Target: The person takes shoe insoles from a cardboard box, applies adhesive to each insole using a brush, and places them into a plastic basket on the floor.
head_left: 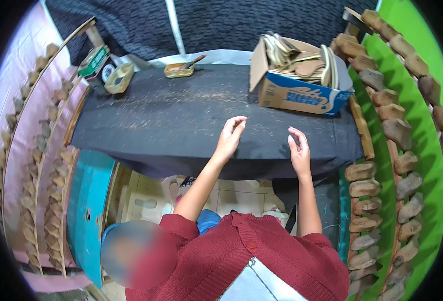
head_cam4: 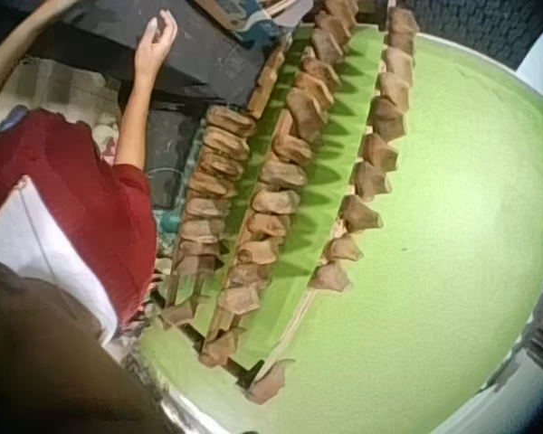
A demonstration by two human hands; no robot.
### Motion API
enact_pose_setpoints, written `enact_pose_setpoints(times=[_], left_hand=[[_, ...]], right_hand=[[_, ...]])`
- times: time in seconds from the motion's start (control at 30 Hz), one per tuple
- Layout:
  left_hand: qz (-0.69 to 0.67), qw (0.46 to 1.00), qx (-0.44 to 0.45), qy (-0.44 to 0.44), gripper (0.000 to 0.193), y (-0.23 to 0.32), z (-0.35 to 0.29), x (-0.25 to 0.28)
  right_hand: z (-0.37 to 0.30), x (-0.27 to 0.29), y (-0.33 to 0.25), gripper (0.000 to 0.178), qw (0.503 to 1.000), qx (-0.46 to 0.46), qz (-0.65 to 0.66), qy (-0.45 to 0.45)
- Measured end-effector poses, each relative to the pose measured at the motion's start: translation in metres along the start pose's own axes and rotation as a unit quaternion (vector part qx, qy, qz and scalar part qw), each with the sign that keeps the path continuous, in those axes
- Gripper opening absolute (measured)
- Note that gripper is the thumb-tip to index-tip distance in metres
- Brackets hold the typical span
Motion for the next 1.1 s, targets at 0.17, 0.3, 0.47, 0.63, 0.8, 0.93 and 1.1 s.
enact_pose_setpoints(times=[0.17, 0.3, 0.47, 0.63, 0.8, 0.93, 1.1], left_hand=[[0.0, 0.997, -0.033, -0.071, 0.022, 0.011, 0.025, -0.066], [0.024, 0.99, -0.095, -0.097, 0.021, 0.016, 0.049, -0.102], [0.033, 0.976, -0.169, -0.133, 0.021, 0.026, 0.075, -0.145], [0.027, 0.968, -0.173, -0.177, 0.022, 0.031, 0.102, -0.168], [0.01, 0.969, -0.181, -0.169, 0.022, 0.031, 0.128, -0.173], [0.032, 0.97, -0.186, -0.155, 0.022, 0.025, 0.142, -0.165], [0.007, 0.975, -0.141, -0.169, 0.023, 0.028, 0.146, -0.163]], right_hand=[[0.011, 0.059, 0.008, 0.021, 0.996, -0.016, -0.009, 0.084], [0.019, 0.091, 0.01, 0.021, 0.984, -0.017, -0.073, 0.163], [0.053, 0.132, 0.005, 0.022, 0.956, 0.008, -0.146, 0.255], [0.111, 0.169, -0.011, 0.022, 0.893, -0.037, -0.321, 0.313], [0.169, 0.191, -0.007, 0.034, 0.811, -0.039, -0.489, 0.319], [0.194, 0.192, 0.004, 0.035, 0.793, -0.078, -0.541, 0.269], [0.202, 0.188, 0.001, 0.025, 0.764, 0.007, -0.576, 0.29]])
Point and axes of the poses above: each hand's wrist, its own z-axis towards the middle knuckle, its own x-axis out of the back of the hand, y = z × x, the point moved 4 cm from there along z, towards the middle knuckle, and after that the axes turned 5 degrees about -x, right-handed, at the moved point
